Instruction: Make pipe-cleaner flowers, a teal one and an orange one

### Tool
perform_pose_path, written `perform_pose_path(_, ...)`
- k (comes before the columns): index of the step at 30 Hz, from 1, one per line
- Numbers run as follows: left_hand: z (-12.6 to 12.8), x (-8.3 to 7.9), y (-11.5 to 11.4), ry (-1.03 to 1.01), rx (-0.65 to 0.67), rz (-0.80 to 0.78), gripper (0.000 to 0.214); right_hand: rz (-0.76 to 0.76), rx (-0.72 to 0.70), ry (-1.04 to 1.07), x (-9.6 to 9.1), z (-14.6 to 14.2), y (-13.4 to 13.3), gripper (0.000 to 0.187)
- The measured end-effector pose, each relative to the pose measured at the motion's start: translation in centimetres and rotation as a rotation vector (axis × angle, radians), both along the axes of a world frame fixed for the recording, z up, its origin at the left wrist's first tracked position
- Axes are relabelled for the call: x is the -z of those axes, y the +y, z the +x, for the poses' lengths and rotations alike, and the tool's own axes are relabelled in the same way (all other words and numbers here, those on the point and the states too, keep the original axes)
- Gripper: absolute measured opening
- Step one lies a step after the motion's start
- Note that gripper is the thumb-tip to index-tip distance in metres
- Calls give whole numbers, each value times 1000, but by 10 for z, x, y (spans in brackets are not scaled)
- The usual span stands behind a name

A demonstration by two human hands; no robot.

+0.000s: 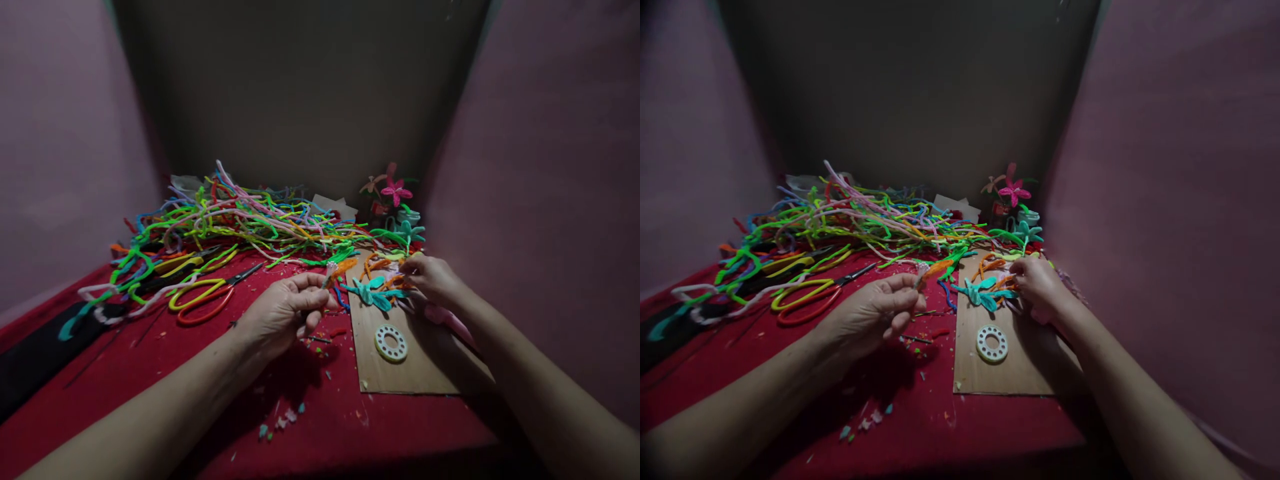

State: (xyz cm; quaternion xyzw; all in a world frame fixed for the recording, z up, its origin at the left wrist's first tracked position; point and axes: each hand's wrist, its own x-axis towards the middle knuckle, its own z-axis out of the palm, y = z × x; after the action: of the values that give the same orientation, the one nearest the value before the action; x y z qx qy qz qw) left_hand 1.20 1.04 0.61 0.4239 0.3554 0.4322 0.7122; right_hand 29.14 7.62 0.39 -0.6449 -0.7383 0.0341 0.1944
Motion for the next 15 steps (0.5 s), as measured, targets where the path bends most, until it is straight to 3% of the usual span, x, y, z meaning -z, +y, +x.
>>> perform_pose_path(8, -1, 1, 1, -30, 3, -11, 22, -6, -62, -187, 20, 7, 16, 19)
perform_pose_path(15, -1, 0, 0, -47, 55, -41, 18, 83, -45, -266, 23, 4, 17, 18)
